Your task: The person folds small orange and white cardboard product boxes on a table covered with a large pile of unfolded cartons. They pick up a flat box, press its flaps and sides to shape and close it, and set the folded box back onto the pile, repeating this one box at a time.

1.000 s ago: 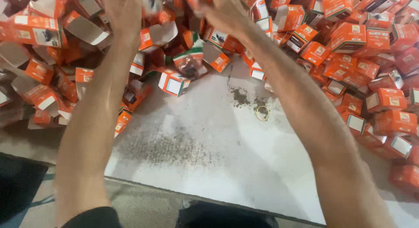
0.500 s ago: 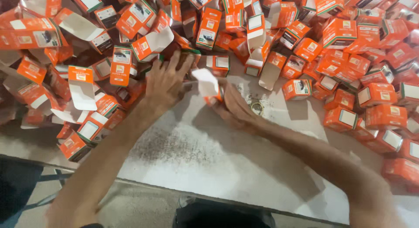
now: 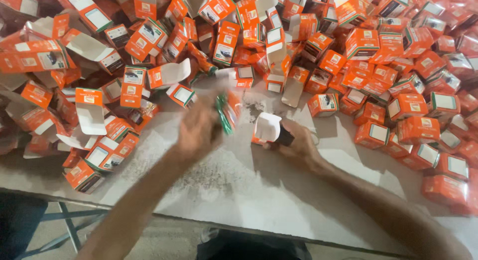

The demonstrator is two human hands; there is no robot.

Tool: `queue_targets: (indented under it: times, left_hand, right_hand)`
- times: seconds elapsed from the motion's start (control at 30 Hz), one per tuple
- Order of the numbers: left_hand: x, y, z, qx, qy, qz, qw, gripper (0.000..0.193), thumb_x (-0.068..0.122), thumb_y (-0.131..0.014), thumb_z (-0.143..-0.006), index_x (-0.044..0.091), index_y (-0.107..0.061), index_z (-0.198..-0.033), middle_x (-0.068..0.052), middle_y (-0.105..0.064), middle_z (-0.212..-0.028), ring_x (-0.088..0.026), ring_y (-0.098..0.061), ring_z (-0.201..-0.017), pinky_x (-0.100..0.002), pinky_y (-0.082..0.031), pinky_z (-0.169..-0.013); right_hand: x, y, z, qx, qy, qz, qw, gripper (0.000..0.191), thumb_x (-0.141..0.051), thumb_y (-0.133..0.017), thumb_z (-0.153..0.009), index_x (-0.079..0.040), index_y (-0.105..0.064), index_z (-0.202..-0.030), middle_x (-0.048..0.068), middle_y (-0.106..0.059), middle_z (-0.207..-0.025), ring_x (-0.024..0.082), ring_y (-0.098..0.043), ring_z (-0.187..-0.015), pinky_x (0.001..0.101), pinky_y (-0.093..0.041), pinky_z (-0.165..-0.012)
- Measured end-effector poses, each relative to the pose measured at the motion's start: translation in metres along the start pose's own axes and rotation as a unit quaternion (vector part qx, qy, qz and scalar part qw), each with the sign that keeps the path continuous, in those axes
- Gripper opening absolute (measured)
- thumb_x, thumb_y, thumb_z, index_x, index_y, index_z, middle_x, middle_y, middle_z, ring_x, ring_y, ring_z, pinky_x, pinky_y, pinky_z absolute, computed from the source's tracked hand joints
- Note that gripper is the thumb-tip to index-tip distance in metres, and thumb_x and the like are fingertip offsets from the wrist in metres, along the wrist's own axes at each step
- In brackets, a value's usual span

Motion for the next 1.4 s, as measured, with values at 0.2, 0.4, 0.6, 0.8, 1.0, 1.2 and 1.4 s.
queue_targets:
  times: [0.2,0.4,0.6,0.8,1.0,1.2,1.4]
  left_hand:
    - [0.042,-0.048,0.025,-0.079,-0.19,-0.138,0.969,0.027,0.009,-0.075,-0.092,-0.001,-0.057,-0.11,-0.027,-0.061,-0.143,-0.039,-0.059,-0.135,-0.05,-0.054,-0.115]
    - [0.026,-0.058,0.031,-0.083,-0.065,-0.216,0.971,0.043,0.019,-0.078,-0.089,0.006,-0.067,-0.128,-0.008,-0.061,-0.129,-0.029,-0.042,-0.139,-0.059,-0.033,-0.121]
    - [0.031,-0.054,0.026,0.006,0.082,-0.166,0.983,0.023,0.021,-0.077,-0.087,0.012,-0.066,-0.105,-0.02,-0.045,-0.136,-0.042,-0.037,-0.139,-0.061,-0.028,-0.117]
    - [-0.005,-0.078,0.018,-0.01,0.346,0.023,0.938,0.053,0.013,-0.079,-0.076,-0.004,-0.052,-0.118,-0.026,-0.049,-0.126,-0.043,-0.053,-0.118,-0.05,-0.049,-0.091]
    - [-0.035,-0.1,0.016,-0.09,0.371,0.187,0.905,0.025,0.005,-0.07,-0.081,0.001,-0.066,-0.105,-0.015,-0.074,-0.1,-0.024,-0.076,-0.09,-0.038,-0.063,-0.078]
    - [-0.044,-0.118,0.019,-0.055,0.349,0.151,0.923,0.019,0.006,-0.071,-0.084,-0.002,-0.063,-0.1,-0.019,-0.07,-0.099,-0.024,-0.073,-0.087,-0.038,-0.059,-0.072]
    - [-0.057,-0.11,0.021,-0.121,0.414,0.359,0.828,0.039,0.005,-0.067,-0.085,0.002,-0.057,-0.123,-0.011,-0.062,-0.1,-0.016,-0.06,-0.085,-0.035,-0.054,-0.07]
  right_hand:
    - [-0.013,0.0,0.002,-0.06,0.165,0.068,0.982,0.046,-0.012,-0.078,-0.08,-0.005,-0.065,-0.124,0.01,-0.074,-0.111,0.018,-0.068,-0.101,0.0359,-0.056,-0.087]
    - [-0.033,-0.01,0.0,-0.037,0.212,0.124,0.969,0.044,-0.011,-0.073,-0.077,-0.005,-0.062,-0.12,0.015,-0.07,-0.113,0.033,-0.071,-0.105,0.0413,-0.055,-0.091]
    - [-0.039,-0.009,-0.002,-0.048,0.255,0.167,0.951,0.049,-0.013,-0.081,-0.077,-0.005,-0.062,-0.122,0.016,-0.068,-0.114,0.04,-0.064,-0.108,0.0458,-0.051,-0.093]
    - [-0.027,-0.005,-0.007,-0.028,0.277,0.21,0.937,0.053,-0.013,-0.082,-0.074,-0.002,-0.06,-0.121,0.02,-0.064,-0.121,0.045,-0.058,-0.115,0.0492,-0.048,-0.099]
    - [-0.008,0.0,-0.008,-0.02,0.219,0.142,0.965,0.059,-0.016,-0.084,-0.081,-0.002,-0.052,-0.129,0.021,-0.065,-0.125,0.042,-0.062,-0.116,0.0456,-0.05,-0.098]
    - [0.008,0.008,-0.006,0.019,0.171,0.152,0.973,0.06,-0.006,-0.075,-0.086,-0.006,-0.05,-0.14,0.019,-0.07,-0.127,0.035,-0.071,-0.116,0.0419,-0.057,-0.095]
    - [-0.003,0.006,-0.011,0.022,0.352,0.333,0.874,0.086,0.003,-0.074,-0.07,-0.007,-0.044,-0.15,0.031,-0.059,-0.14,0.048,-0.061,-0.124,0.051,-0.053,-0.098]
Point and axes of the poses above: each hand's wrist, its own z-axis away from the middle knuckle, its own y-axis out of the back of the hand, x = y × z, the point moved 3 cm from there along -z, towards the middle knuckle
